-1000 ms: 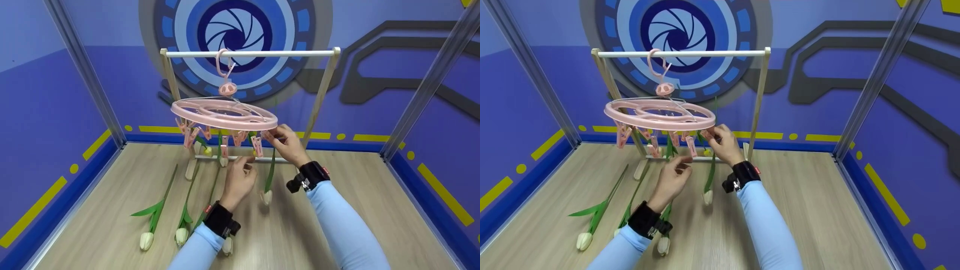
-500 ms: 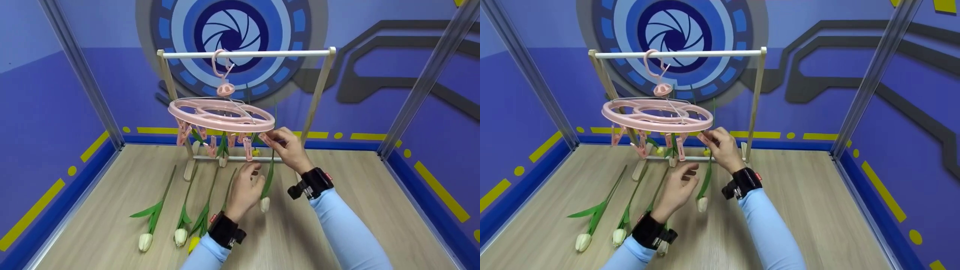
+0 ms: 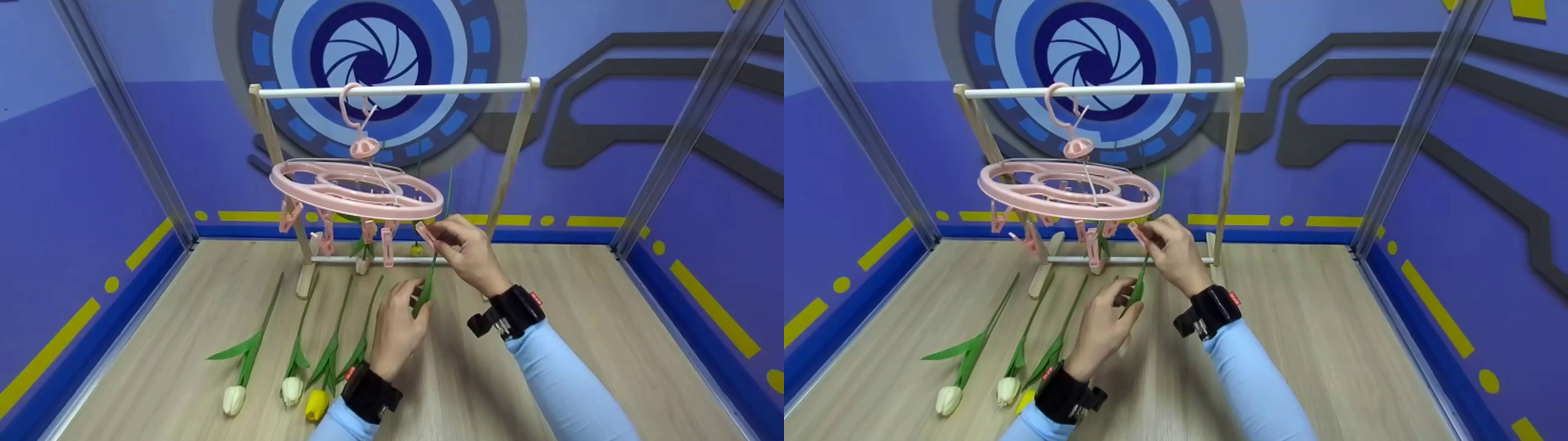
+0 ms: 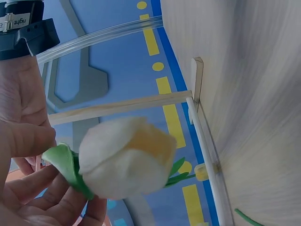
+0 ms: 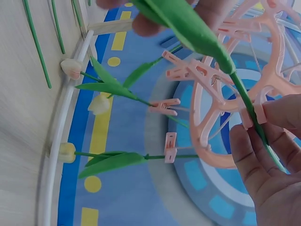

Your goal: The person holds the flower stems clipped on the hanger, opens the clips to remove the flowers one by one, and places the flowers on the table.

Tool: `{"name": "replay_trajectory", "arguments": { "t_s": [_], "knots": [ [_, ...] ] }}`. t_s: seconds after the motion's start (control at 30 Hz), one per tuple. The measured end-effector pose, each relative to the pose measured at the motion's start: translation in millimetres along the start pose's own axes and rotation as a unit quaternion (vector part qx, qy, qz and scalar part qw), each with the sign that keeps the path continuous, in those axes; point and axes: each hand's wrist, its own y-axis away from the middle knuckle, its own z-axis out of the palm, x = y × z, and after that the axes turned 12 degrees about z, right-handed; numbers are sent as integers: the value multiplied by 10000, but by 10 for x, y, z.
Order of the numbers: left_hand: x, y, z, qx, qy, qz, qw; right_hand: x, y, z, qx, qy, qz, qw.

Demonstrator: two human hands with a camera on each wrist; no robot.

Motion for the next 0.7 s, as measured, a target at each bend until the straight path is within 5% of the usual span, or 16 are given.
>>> {"name": "replay_trajectory", "arguments": {
  "t_s": [0.4,0.7],
  "knots": [
    [21,104,-84,376,-367,281,9982,-137,122,5,40,293,-314,9991],
    [26,173,-164,405,127,237,9988,-203,201,-2,79,133,-710,9974]
  ]
}}
